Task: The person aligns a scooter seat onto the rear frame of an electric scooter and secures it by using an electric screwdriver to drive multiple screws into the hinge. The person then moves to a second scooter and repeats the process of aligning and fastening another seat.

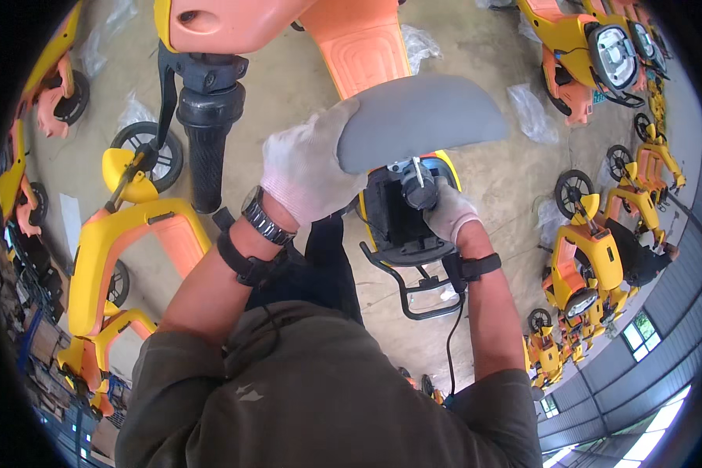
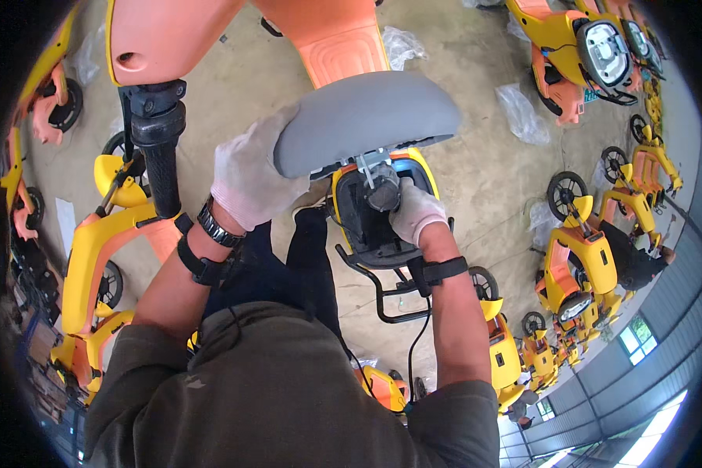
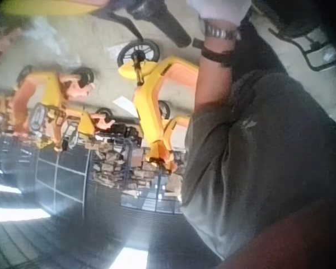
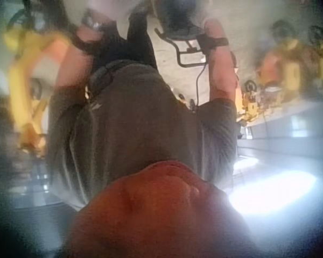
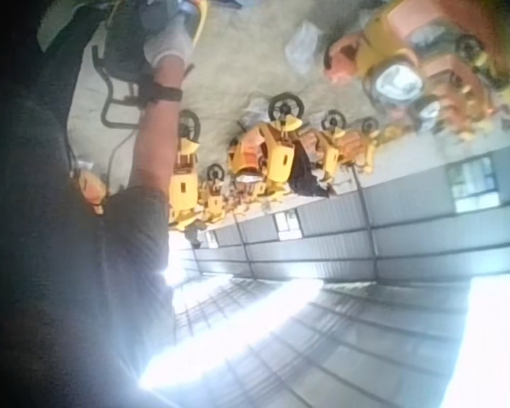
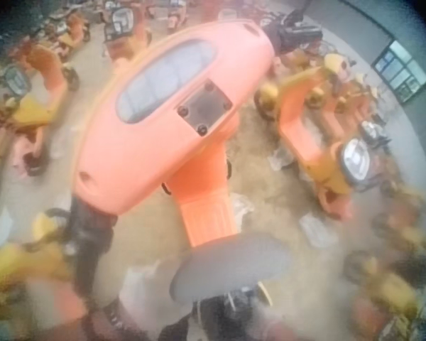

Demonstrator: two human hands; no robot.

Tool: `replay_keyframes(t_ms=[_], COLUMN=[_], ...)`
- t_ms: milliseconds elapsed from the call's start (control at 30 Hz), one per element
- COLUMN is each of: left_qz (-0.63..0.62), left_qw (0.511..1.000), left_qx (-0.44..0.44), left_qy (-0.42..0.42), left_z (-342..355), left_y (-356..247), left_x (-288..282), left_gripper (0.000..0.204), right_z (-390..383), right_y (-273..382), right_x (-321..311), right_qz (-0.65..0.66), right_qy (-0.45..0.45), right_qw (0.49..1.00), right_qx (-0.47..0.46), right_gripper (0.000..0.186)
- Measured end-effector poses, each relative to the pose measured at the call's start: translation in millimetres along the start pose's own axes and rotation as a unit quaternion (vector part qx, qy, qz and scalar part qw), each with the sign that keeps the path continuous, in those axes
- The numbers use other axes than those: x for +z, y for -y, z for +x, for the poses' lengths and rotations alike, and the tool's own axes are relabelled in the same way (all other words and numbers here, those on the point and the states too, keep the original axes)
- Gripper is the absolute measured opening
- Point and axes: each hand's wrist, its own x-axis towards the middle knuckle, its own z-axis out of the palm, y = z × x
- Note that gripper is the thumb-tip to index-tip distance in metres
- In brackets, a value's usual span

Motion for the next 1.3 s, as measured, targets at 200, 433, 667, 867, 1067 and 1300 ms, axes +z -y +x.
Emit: replay_keyframes(t_ms=[200,433,667,867,1067,1300], left_qz=[-0.011,0.069,0.133,0.207,0.147,0.217], left_qw=[1.0,0.998,0.991,0.977,0.987,0.946], left_qx=[0.011,0.005,0.012,-0.006,0.004,0.054], left_qy=[-0.006,0.003,0.016,0.052,0.063,0.234], left_z=[-5,-5,-14,8,6,-90], left_y=[-5,-1,-4,-7,1,-7], left_x=[4,0,-9,-22,-37,-21], left_gripper=[0.057,0.063,0.069,0.068,0.058,0.028], right_z=[-3,-50,-95,-93,-102,-184], right_y=[-6,-15,-13,-2,-1,-12], right_x=[3,36,119,165,200,251], right_qz=[0.003,0.169,0.568,0.683,0.762,0.93], right_qy=[0.008,-0.139,-0.042,-0.082,-0.192,-0.16], right_qw=[1.0,0.973,0.821,0.726,0.617,0.329], right_qx=[0.019,-0.074,-0.021,-0.003,-0.042,-0.045], right_gripper=[0.042,0.054,0.045,0.048,0.045,0.047])
